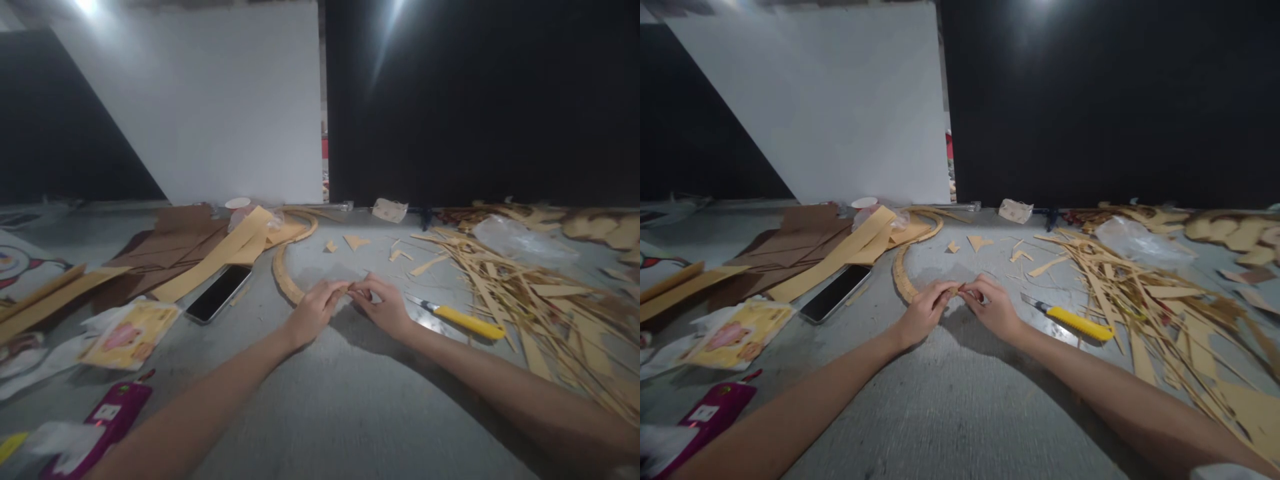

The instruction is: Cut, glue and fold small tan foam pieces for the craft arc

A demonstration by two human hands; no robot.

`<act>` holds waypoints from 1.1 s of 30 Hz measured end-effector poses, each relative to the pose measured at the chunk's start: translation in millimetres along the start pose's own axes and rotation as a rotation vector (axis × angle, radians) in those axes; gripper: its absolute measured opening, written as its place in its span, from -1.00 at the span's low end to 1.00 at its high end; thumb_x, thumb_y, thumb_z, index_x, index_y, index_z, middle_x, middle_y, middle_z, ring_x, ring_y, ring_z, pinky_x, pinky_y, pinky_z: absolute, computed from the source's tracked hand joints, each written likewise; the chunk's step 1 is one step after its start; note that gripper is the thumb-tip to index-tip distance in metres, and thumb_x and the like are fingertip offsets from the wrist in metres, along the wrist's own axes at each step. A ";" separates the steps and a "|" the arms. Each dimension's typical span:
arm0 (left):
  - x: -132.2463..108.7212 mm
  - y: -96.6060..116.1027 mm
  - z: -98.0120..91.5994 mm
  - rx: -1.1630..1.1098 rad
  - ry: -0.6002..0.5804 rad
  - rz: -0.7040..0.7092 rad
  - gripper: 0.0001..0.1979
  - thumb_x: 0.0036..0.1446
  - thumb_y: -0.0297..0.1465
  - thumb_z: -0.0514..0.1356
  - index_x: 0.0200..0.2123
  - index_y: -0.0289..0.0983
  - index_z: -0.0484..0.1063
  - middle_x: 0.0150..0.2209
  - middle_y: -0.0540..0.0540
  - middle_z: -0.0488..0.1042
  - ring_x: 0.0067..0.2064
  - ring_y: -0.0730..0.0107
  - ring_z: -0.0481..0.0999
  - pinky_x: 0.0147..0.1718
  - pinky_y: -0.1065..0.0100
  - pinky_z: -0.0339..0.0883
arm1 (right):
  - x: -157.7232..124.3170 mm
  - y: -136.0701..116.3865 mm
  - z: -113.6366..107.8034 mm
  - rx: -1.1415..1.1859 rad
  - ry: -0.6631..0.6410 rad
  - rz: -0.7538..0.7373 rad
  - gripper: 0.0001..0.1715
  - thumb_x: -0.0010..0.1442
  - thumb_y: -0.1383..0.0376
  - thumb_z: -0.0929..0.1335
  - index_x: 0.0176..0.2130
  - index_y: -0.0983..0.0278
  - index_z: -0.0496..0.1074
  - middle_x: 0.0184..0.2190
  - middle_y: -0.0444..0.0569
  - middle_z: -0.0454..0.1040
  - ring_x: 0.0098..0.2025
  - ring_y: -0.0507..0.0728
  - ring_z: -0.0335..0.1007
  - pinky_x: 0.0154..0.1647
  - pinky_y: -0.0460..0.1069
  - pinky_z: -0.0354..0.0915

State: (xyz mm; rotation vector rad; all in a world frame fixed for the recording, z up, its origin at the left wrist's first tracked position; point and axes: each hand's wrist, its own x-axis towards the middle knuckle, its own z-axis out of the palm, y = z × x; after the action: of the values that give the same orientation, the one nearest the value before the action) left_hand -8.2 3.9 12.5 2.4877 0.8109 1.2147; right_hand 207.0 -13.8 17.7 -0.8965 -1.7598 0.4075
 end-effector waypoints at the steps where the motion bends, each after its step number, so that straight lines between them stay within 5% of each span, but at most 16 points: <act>1: -0.6 -0.4 0.5 0.001 0.003 0.000 -0.70 0.60 -0.34 0.00 0.23 -0.15 0.42 -0.02 -0.14 0.63 0.01 0.28 0.63 0.04 0.23 0.52 | -1.3 -0.2 1.2 -0.006 0.015 -0.008 -0.68 0.46 0.05 0.41 -0.26 0.17 0.60 -0.49 -0.13 0.34 -0.45 0.09 0.28 -0.39 0.01 0.26; 22: 1.7 0.2 -0.6 0.039 -0.073 -0.039 -0.69 0.57 -0.41 0.01 0.23 -0.16 0.43 -0.01 -0.15 0.61 0.05 0.23 0.62 0.07 0.16 0.55 | 3.0 9.1 -0.4 0.029 -0.150 0.081 -0.56 0.48 -0.04 0.35 -0.23 0.19 0.61 -0.48 -0.12 0.35 -0.43 0.09 0.29 -0.36 -0.02 0.26; 28: -2.0 -18.0 1.1 0.211 -0.019 -0.138 -0.51 0.22 -0.77 0.03 0.03 -0.26 0.56 0.22 -0.27 0.52 0.34 0.01 0.38 0.29 -0.17 0.39 | 14.8 24.9 -6.8 -0.103 -0.025 0.128 -0.61 0.47 0.03 0.35 -0.23 0.22 0.61 -0.48 -0.12 0.38 -0.41 0.10 0.31 -0.31 -0.01 0.28; 33: -3.3 -21.9 4.0 0.224 0.051 -0.113 -0.43 0.07 -0.81 0.04 -0.01 -0.25 0.58 0.17 -0.24 0.53 0.27 0.00 0.39 0.25 -0.16 0.41 | 50.0 63.4 -6.7 -0.317 -0.106 0.241 -0.67 0.44 0.15 0.32 -0.19 0.27 0.60 -0.38 -0.06 0.53 -0.34 0.12 0.42 -0.25 -0.02 0.31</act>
State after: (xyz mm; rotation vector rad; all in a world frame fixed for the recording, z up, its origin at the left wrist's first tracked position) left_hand -14.8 19.8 -1.9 2.5503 1.1425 1.2117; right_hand 229.4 63.8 11.7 -1.3425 -1.8497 0.3400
